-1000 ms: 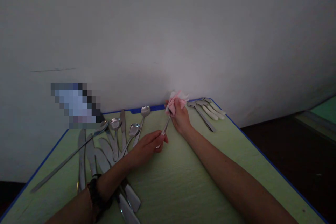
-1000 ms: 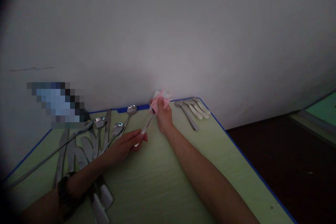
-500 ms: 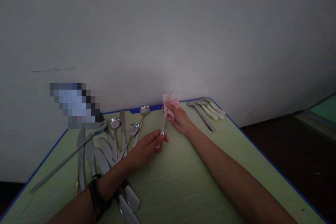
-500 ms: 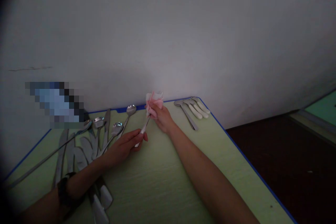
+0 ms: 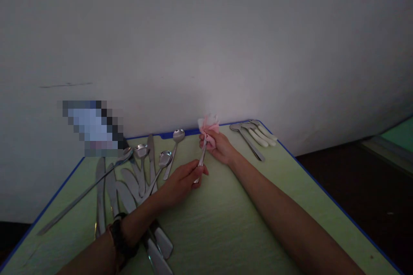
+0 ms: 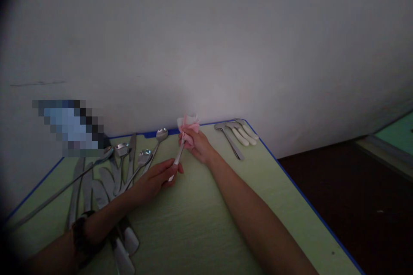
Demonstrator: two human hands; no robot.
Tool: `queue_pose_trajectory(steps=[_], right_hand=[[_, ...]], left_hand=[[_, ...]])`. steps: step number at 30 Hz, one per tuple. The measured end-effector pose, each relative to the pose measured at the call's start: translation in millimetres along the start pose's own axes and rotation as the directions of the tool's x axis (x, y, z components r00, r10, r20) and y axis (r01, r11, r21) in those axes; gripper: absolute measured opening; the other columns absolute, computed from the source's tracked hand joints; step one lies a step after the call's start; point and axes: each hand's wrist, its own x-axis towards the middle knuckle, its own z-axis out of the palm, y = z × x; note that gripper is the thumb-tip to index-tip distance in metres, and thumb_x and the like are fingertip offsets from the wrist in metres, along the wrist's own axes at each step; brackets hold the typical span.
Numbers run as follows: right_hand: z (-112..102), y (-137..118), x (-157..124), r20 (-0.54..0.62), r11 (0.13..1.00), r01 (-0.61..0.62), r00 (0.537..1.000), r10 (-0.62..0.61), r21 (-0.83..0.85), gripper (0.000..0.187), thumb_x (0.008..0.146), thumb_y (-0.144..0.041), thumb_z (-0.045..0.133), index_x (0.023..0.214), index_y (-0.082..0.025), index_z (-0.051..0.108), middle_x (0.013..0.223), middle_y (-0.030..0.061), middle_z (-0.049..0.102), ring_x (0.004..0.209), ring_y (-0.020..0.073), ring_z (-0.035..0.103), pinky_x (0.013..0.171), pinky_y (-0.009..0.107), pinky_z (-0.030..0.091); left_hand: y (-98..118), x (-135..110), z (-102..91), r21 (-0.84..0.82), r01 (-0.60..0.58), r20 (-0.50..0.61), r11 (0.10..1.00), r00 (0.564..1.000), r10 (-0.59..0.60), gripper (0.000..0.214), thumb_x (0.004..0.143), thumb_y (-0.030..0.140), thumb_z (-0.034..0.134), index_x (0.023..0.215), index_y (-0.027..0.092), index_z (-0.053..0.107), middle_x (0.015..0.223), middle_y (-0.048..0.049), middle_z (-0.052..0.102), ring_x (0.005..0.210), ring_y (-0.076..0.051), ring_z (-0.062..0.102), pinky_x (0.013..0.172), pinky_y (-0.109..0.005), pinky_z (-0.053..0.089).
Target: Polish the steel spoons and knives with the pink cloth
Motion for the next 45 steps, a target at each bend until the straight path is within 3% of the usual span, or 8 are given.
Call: queue_pose_trajectory(steps=[7,15,21,29,35,45], right_hand=[[2,0,1,0.005,0.998,-0.019,1.000,0.019,0.068,0.010,0.076,-0.023,0.061,0.075,-0.017,0.053,0.055,-0.0041,0.055,0.048,0.0078,0.048,0.049,0.019,0.042],[-3,1,10,-0.241,0.966,0.168,0.963,-0.118,0.199,0.020,0.087,-0.034,0.050,0.077,-0.018,0.057,0.059,-0.0021,0.061,0.049,0.0074,0.052,0.046,0.017,0.041],[-3,1,12,-0.322,0.957,0.241,0.930,-0.179,0.163,0.022,0.083,-0.040,0.056,0.078,-0.019,0.058,0.063,-0.0022,0.063,0.053,0.0082,0.055,0.050,0.018,0.044],[-3,-2,10,-0.373,0.943,0.281,0.906,-0.200,0.177,0.026,0.085,-0.042,0.052,0.075,-0.019,0.058,0.063,-0.0015,0.064,0.056,0.0101,0.059,0.047,0.020,0.045],[-4,-6,7,-0.249,0.967,0.168,0.961,-0.119,0.189,0.025,0.083,-0.042,0.056,0.075,-0.019,0.058,0.063,-0.0022,0.063,0.057,0.0104,0.059,0.051,0.021,0.046],[-5,-6,6,-0.059,0.973,0.077,0.996,-0.066,0.217,0.029,0.085,-0.042,0.052,0.066,-0.020,0.048,0.052,-0.0059,0.048,0.045,0.0080,0.045,0.052,0.022,0.043]], left_hand=[[-4,1,-0.3,0.090,-0.027,-0.005,0.996,1.000,0.027,0.035,0.091,0.045,0.032,0.090,0.017,0.053,0.058,0.0062,0.039,0.054,-0.011,0.038,0.052,-0.022,0.030],[5,2,1.3,0.194,-0.001,-0.050,0.981,0.999,0.010,0.035,0.091,0.042,0.028,0.086,0.018,0.052,0.055,0.0066,0.039,0.051,-0.012,0.038,0.051,-0.023,0.030],[-1,4,-1.4,0.097,-0.015,-0.027,0.995,0.999,0.018,0.040,0.090,0.045,0.028,0.059,0.021,0.038,0.051,0.0051,0.037,0.048,-0.011,0.034,0.050,-0.024,0.029],[-4,5,-9.2,-0.086,0.048,0.076,0.995,0.996,-0.041,0.039,0.086,0.042,0.030,0.053,0.022,0.029,0.043,0.0069,0.030,0.039,-0.007,0.024,0.041,-0.023,0.021],[-4,1,-10.7,-0.101,0.036,0.123,0.994,0.992,-0.024,0.041,0.086,0.042,0.031,0.052,0.021,0.028,0.041,0.0070,0.029,0.038,-0.007,0.023,0.041,-0.023,0.020],[-1,-1,-7.9,0.009,0.010,0.094,1.000,0.996,-0.011,0.043,0.089,0.045,0.026,0.054,0.022,0.033,0.042,0.0057,0.036,0.039,-0.009,0.029,0.043,-0.023,0.024]])
